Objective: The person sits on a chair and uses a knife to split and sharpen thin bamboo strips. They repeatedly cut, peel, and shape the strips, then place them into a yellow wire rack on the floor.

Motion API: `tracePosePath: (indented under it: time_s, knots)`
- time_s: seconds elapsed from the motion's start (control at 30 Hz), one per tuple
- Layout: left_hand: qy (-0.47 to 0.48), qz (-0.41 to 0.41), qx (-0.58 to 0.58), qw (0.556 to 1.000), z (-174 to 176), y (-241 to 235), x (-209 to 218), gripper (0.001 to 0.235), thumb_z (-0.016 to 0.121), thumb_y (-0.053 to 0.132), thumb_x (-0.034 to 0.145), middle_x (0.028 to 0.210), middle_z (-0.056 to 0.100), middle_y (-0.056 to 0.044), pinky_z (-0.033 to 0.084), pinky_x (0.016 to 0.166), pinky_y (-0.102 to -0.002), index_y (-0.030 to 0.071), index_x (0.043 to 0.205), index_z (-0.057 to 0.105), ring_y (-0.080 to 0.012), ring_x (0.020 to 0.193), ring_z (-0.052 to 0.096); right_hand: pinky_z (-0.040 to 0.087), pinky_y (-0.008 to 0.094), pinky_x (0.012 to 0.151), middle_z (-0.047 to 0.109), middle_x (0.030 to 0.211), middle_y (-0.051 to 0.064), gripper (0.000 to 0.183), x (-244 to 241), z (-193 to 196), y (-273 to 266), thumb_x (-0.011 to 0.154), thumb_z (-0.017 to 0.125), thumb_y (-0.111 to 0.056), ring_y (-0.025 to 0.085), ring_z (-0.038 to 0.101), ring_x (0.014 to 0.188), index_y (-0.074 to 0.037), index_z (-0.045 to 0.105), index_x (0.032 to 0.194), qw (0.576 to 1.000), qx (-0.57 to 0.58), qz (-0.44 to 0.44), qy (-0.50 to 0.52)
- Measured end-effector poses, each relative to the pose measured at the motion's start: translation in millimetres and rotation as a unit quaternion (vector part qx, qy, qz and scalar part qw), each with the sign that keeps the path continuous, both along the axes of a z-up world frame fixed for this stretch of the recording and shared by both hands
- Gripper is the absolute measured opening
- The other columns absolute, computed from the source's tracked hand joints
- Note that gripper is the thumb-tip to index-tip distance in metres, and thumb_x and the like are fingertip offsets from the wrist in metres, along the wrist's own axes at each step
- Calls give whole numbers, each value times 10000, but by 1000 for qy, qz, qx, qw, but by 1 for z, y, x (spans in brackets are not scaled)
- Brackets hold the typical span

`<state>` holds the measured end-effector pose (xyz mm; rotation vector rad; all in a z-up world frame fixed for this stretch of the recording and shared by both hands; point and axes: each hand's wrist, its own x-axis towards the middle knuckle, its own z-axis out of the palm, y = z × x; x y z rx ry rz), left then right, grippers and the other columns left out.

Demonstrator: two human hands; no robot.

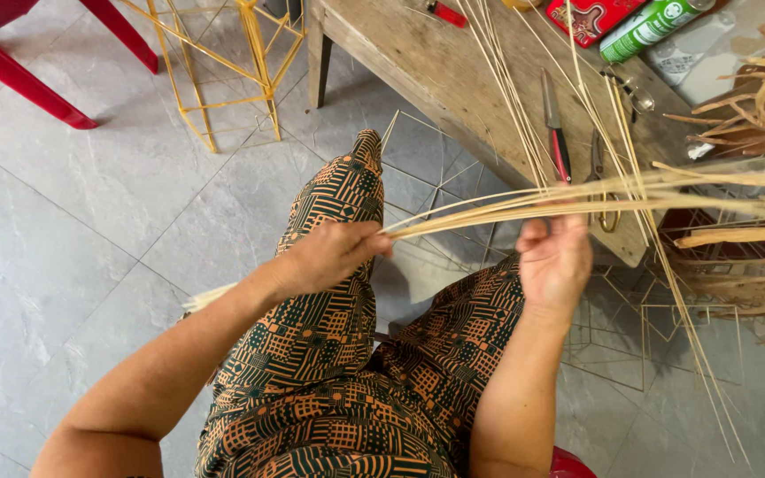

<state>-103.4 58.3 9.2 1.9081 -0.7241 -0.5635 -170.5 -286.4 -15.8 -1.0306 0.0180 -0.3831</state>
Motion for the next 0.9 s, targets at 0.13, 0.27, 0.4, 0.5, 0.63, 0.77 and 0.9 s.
tracePosePath:
  time_s: [0.13, 0.27, 0.4, 0.5, 0.63, 0.77, 0.9]
  knots:
    - [-29, -15, 37, 999, -3, -17, -9, 369, 450, 398, 1074, 747, 682, -160, 540, 697, -476, 91, 1045, 652, -372, 717, 687, 543, 287, 673, 669, 1257, 142, 622, 8, 8, 49, 1025, 643, -363, 162, 639, 861, 5, 498, 1505, 993, -51, 103, 22]
    - [-17, -52, 10, 998, -4, -17, -5, 358, 455, 394, 1062, 815, 719, -136, 558, 731, -470, 109, 1075, 670, -351, 775, 717, 584, 341, 721, 664, 1100, 186, 318, 15, 2, 67, 1128, 608, -294, 204, 653, 831, 21, 620, 1170, 986, -47, 161, 23]
    - [-172, -12, -153, 973, -29, 2, 28, 373, 503, 361, 1117, 1142, 710, -172, 558, 891, -431, 60, 1281, 649, -351, 1064, 693, 585, 350, 707, 649, 1027, 149, 258, 11, -4, 43, 1125, 586, -269, 203, 643, 819, -21, 613, 1059, 993, -67, 89, 34]
    - [-94, 174, -117, 973, -76, 28, 85, 338, 584, 328, 1051, 1148, 720, -123, 561, 891, -377, 74, 1241, 699, -281, 1055, 713, 569, 341, 689, 655, 981, 137, 246, 3, -6, 6, 1141, 586, -270, 205, 637, 817, -42, 620, 1058, 998, -54, 13, 29]
    - [-64, 396, -23, 916, -159, 71, 170, 245, 668, 232, 1001, 1103, 740, -126, 579, 864, -378, 91, 1193, 725, -260, 979, 735, 552, 290, 714, 655, 1005, 130, 240, -17, -16, -41, 1148, 617, -262, 197, 638, 822, -41, 621, 1055, 996, -15, -75, 41]
    - [-141, 418, 133, 888, -232, 103, 215, 351, 740, 211, 953, 1238, 669, -179, 520, 920, -482, 93, 1278, 679, -361, 1083, 645, 545, 269, 776, 669, 1044, 131, 242, -32, -36, -75, 1144, 639, -273, 189, 632, 854, -37, 628, 1090, 992, 26, -114, 43]
    - [-99, 403, 245, 876, -267, 97, 252, 533, 743, 249, 925, 1294, 611, -173, 468, 968, -499, 195, 1425, 566, -389, 1210, 547, 543, 270, 814, 674, 1074, 125, 251, -40, -50, -95, 1152, 648, -284, 189, 634, 885, -36, 628, 1115, 988, 40, -144, 46]
